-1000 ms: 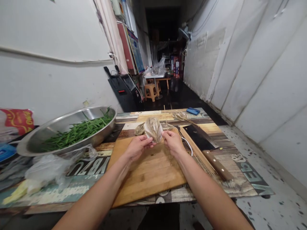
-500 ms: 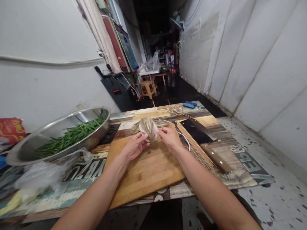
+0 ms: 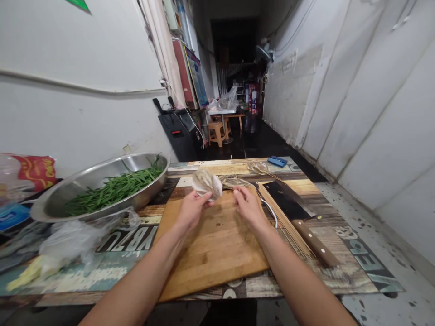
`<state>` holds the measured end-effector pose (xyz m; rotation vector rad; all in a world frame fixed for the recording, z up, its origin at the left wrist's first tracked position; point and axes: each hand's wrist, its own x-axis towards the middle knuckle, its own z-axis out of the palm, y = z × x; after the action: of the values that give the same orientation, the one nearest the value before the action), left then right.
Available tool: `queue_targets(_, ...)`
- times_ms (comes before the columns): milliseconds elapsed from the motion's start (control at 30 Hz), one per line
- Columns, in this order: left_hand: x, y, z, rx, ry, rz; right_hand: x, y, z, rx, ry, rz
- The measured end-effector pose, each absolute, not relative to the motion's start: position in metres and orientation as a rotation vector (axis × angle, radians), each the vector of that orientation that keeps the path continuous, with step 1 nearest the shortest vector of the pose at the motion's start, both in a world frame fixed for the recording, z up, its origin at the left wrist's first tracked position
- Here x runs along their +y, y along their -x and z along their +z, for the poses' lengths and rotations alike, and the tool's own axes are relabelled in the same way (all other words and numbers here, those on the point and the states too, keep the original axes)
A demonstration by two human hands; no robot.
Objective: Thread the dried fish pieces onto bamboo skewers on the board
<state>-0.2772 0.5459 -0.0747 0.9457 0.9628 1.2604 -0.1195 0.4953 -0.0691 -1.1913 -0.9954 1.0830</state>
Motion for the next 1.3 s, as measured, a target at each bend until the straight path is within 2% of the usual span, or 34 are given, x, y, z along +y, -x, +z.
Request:
queue_targets(100, 0.562, 0.292, -0.072, 0.999, -0.804, 1.499, 0.489, 0.125, -0.07, -1.155, 1.242, 1.11)
queue_targets(267, 0.579, 0.312, -0.071, 1.032, -0.67, 1.663, 0.478, 0.133, -0.068, -1.472, 1.332, 1.165)
queue_targets(600, 0.583, 0.315, -0.073, 1.081, -0.641, 1.705, 0.477, 0.133, -0.065, -1.443, 1.177, 1.18)
queue_targets(800, 0.581, 0.313, -0.075, 1.075, -0.708, 1.671, 0.468, 0.111, -0.037, -1.226, 0.88, 1.495)
queue_targets(967, 0.581, 0.31, -0.076, 1.031, -0.732, 1.655, 0.464, 0.103, -0.031, -1.351, 0.942, 1.199)
queue_targets(1200, 0.58, 0.307, -0.077, 1.047, -0.792, 1.661, 0.455, 0.102, -0.017, -1.759, 1.221, 0.408)
queue_targets(1267, 0.581, 0.307, -0.077, 1.049, -0.801, 1.667, 0.455, 0.107, -0.015, -1.735, 1.29, 0.336)
queue_targets(1300, 0.581, 0.308, -0.077, 1.053, -0.801, 1.669, 0.456, 0.112, -0.017, -1.688, 1.33, 0.405)
